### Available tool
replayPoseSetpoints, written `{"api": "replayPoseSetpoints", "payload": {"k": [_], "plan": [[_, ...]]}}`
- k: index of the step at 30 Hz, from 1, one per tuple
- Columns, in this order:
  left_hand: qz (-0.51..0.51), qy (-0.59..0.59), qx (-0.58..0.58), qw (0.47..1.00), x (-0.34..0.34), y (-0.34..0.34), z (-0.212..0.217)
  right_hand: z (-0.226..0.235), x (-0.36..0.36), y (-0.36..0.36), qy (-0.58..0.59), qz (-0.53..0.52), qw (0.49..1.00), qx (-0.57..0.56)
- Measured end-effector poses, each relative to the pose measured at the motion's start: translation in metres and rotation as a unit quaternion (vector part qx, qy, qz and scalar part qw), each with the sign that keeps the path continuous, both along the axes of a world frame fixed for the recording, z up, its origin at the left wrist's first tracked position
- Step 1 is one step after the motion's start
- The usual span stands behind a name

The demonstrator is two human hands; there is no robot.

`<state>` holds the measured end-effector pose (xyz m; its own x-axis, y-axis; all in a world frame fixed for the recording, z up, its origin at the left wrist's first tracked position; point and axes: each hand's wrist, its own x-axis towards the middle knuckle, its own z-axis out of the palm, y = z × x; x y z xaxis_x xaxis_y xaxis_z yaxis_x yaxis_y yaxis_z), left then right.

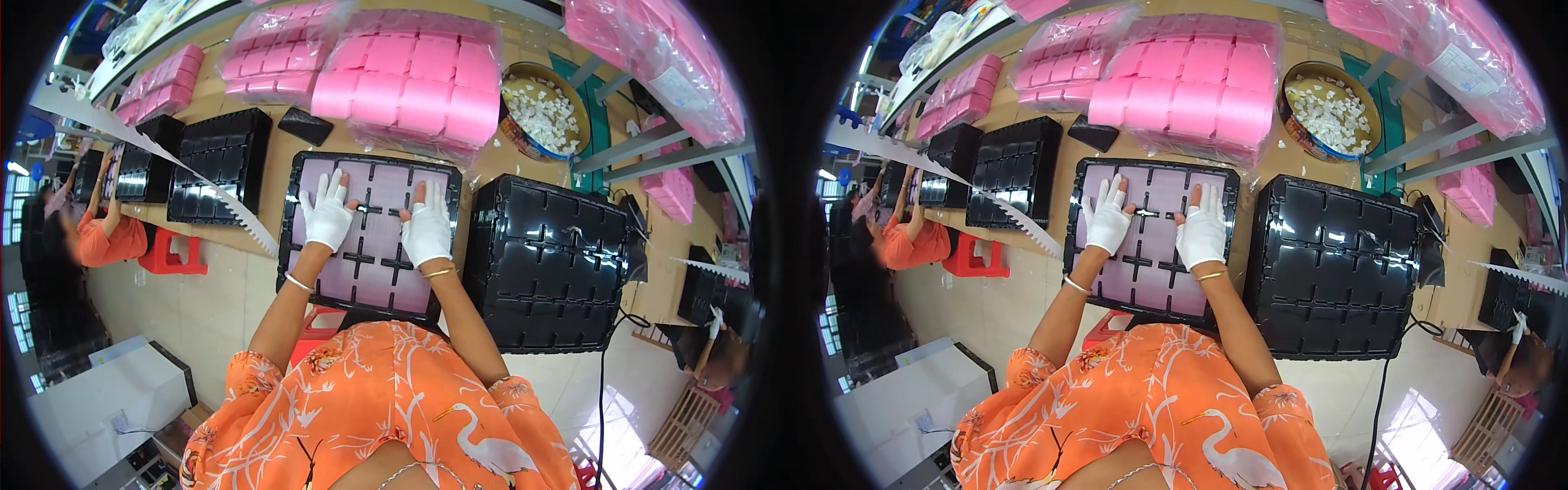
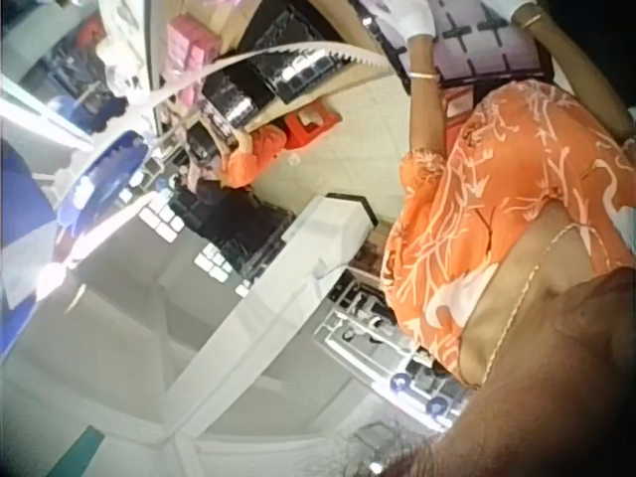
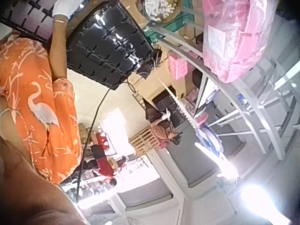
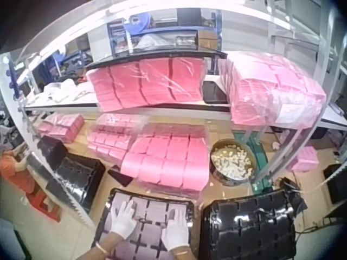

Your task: The person assembles components on black trays by placing foam pieces and applying adhesive strips by hand.

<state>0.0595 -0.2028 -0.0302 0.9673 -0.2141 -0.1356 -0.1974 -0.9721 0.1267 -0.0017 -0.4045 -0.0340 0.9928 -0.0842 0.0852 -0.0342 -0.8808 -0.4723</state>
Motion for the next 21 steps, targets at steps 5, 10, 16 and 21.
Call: {"api": "replayPoseSetpoints", "payload": {"k": [5, 10, 16, 21], "plan": [[0.015, -0.083, -0.010, 0.996, 0.011, 0.027, -0.022, -0.001, 0.009, 0.013, 0.036, -0.015, 0.999, -0.039], [0.013, -0.062, 0.067, 0.996, 0.036, 0.036, -0.016, -0.008, 0.019, -0.008, -0.006, -0.021, 0.999, -0.045], [0.034, -0.041, 0.054, 0.997, 0.014, 0.037, -0.011, 0.026, -0.006, -0.006, 0.032, -0.002, 0.999, 0.038], [-0.003, -0.032, -0.055, 0.998, -0.114, 0.033, 0.017, 0.040, -0.128, 0.004, 0.077, 0.098, 0.985, 0.120]]}}
